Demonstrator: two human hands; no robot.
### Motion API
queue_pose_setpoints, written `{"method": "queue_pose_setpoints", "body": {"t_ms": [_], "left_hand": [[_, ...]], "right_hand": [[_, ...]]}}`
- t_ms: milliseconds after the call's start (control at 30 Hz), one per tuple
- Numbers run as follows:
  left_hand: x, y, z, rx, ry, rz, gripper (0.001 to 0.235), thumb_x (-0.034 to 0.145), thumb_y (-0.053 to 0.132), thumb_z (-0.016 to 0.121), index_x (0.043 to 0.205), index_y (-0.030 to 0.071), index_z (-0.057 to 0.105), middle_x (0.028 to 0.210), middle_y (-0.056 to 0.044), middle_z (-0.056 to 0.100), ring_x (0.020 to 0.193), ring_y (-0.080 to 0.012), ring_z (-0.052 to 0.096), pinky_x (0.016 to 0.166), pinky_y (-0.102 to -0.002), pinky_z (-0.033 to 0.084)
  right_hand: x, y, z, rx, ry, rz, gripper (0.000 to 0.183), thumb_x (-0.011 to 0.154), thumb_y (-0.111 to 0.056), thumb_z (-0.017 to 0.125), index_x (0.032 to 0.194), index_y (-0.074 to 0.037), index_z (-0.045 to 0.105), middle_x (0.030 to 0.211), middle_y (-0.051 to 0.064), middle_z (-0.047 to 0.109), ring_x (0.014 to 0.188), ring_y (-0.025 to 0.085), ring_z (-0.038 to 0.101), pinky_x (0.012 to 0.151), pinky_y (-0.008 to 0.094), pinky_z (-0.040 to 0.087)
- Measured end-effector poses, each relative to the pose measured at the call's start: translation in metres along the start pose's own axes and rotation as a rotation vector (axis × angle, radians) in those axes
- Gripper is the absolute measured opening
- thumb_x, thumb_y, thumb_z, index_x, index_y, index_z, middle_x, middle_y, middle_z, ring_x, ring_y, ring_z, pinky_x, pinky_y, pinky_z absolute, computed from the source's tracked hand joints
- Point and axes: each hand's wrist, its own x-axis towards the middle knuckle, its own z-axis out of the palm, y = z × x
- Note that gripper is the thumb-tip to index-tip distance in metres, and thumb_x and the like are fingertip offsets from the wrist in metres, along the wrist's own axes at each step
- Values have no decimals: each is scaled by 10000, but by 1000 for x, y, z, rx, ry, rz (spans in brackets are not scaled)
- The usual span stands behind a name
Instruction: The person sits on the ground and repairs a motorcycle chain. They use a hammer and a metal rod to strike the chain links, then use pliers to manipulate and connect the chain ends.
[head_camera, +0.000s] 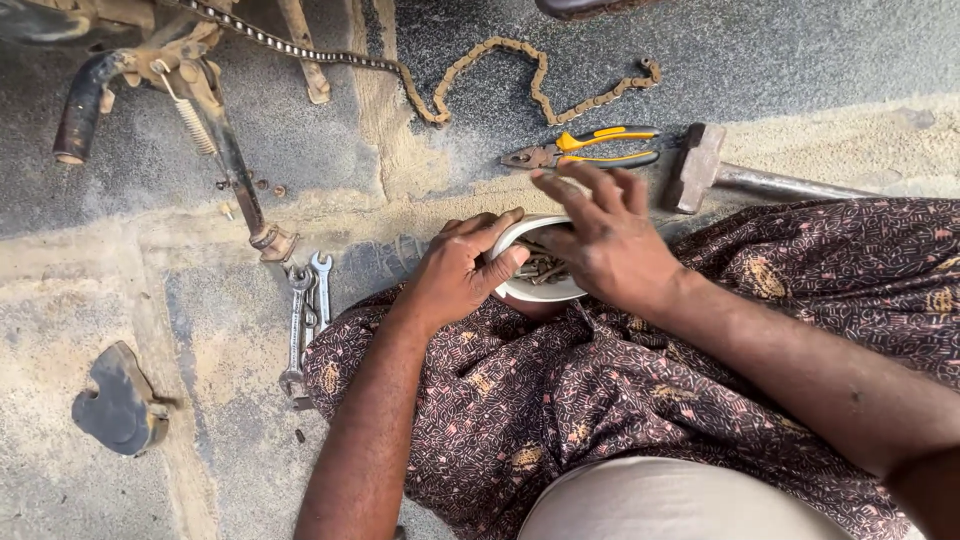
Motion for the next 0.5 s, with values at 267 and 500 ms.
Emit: {"method": "queue_pose_setpoints", "body": {"t_ms": [267,500], "left_hand": [[3,2,3,18,-4,-6,625,981,532,603,1416,83,626,1236,-131,711,1172,-290,638,1039,-437,488],[2,3,2,-35,-3,-86,670,950,571,602,1417,90,611,1262,-134,702,1182,-275,654,1021,-423,517]], "right_hand": [[7,-4,-9,-88,-74,17,170,838,-252,701,902,-131,802,1575,122,463,1471,347,356,1134,589,306],[-2,0,-6,-82,31,-21,181,856,-234,699,939,-94,776,1575,109,470,1478,336,358,1146,594,291]]}}
